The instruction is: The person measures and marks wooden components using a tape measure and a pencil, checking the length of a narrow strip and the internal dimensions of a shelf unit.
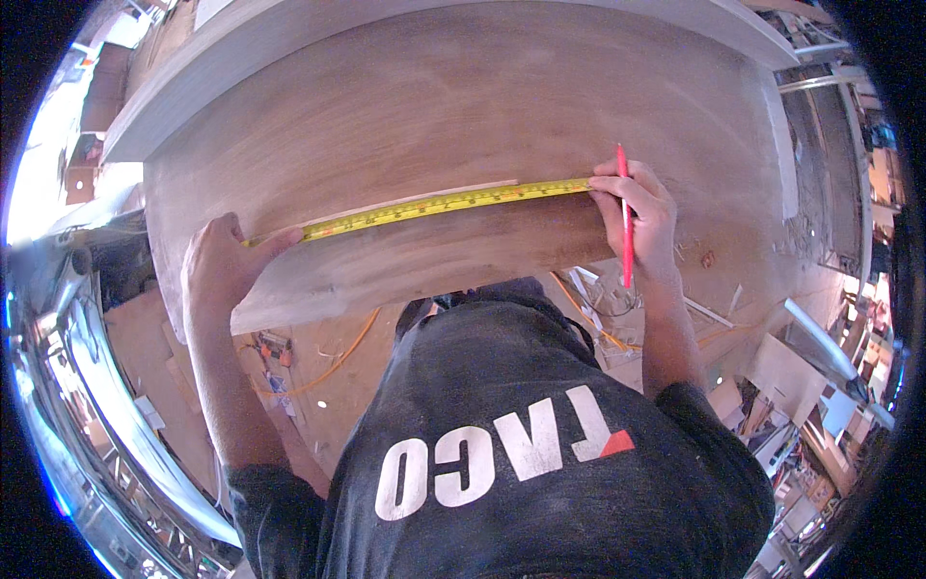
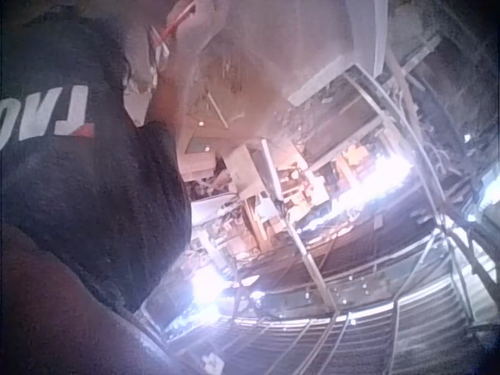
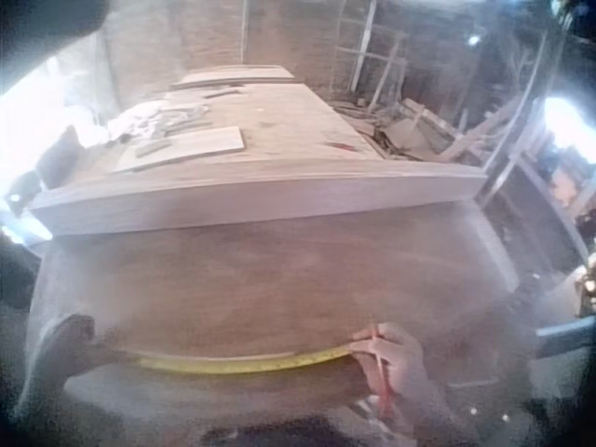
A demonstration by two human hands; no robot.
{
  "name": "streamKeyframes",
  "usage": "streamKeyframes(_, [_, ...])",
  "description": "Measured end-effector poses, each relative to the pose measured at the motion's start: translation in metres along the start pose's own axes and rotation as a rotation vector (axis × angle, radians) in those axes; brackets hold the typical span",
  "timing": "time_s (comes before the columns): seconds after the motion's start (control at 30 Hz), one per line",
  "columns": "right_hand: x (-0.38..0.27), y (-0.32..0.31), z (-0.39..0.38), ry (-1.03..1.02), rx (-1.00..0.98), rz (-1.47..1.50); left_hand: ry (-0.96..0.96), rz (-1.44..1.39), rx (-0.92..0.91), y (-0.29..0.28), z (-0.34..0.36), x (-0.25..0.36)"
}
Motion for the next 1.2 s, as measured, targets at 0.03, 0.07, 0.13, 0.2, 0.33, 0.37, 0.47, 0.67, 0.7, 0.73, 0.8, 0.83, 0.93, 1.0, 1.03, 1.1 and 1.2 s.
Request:
streamKeyframes(0.03, [0.0, 0.001, -0.001, 0.016, -0.004, 0.007, -0.018, 0.006, -0.011, -0.002, -0.001, 0.001])
streamKeyframes(0.07, [0.0, 0.003, -0.001, 0.033, -0.009, 0.014, -0.036, 0.012, -0.022, -0.005, -0.002, 0.003])
streamKeyframes(0.13, [0.0, 0.003, -0.001, 0.028, 0.001, 0.025, -0.055, 0.003, -0.036, -0.005, -0.002, 0.006])
streamKeyframes(0.2, [0.0, 0.003, -0.001, 0.018, 0.004, 0.023, -0.068, -0.019, -0.035, -0.005, -0.003, 0.005])
streamKeyframes(0.33, [0.0, 0.002, 0.0, 0.01, -0.002, 0.009, -0.032, 0.004, -0.022, -0.003, -0.002, 0.002])
streamKeyframes(0.37, [0.0, 0.003, 0.0, 0.014, -0.003, 0.009, -0.031, 0.003, -0.013, -0.002, -0.003, 0.002])
streamKeyframes(0.47, [0.0, 0.003, 0.001, 0.021, -0.017, 0.007, -0.034, 0.009, -0.015, 0.0, -0.002, -0.001])
streamKeyframes(0.67, [0.001, 0.003, 0.002, 0.007, -0.015, 0.009, -0.041, 0.017, -0.023, 0.002, 0.001, -0.002])
streamKeyframes(0.7, [0.0, 0.002, 0.002, 0.0, -0.015, 0.006, -0.045, 0.015, -0.023, 0.002, 0.001, -0.002])
streamKeyframes(0.73, [0.0, 0.002, 0.003, -0.006, -0.014, 0.002, -0.053, 0.011, -0.032, 0.001, 0.0, -0.001])
streamKeyframes(0.8, [-0.001, 0.001, 0.004, -0.015, -0.011, -0.002, -0.068, 0.006, -0.048, -0.003, -0.001, 0.002])
streamKeyframes(0.83, [-0.002, 0.002, 0.003, -0.017, -0.007, -0.002, -0.073, 0.02, -0.073, -0.005, -0.001, 0.004])
streamKeyframes(0.93, [-0.002, 0.002, 0.003, -0.004, -0.003, 0.0, -0.086, 0.052, -0.129, -0.008, 0.001, 0.008])
streamKeyframes(1.0, [-0.002, 0.002, 0.002, -0.002, -0.002, -0.003, -0.091, 0.059, -0.146, -0.008, 0.002, 0.008])
streamKeyframes(1.03, [-0.002, 0.002, 0.003, -0.008, -0.001, -0.007, -0.091, 0.063, -0.14, -0.008, 0.003, 0.009])
streamKeyframes(1.1, [-0.001, 0.002, 0.003, -0.02, 0.003, -0.006, -0.089, 0.071, -0.128, -0.008, 0.003, 0.01])
streamKeyframes(1.2, [-0.001, 0.003, 0.003, -0.034, 0.011, 0.002, -0.061, 0.033, -0.063, -0.003, 0.003, 0.003])
Point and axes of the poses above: each hand's wrist, its own z-axis towards the middle knuckle, its own y-axis out of the palm, x = y × z, the point moved 3 cm from there along z, towards the middle knuckle, and after that the axes turned 6 degrees about -z, right-handed, at the moved point
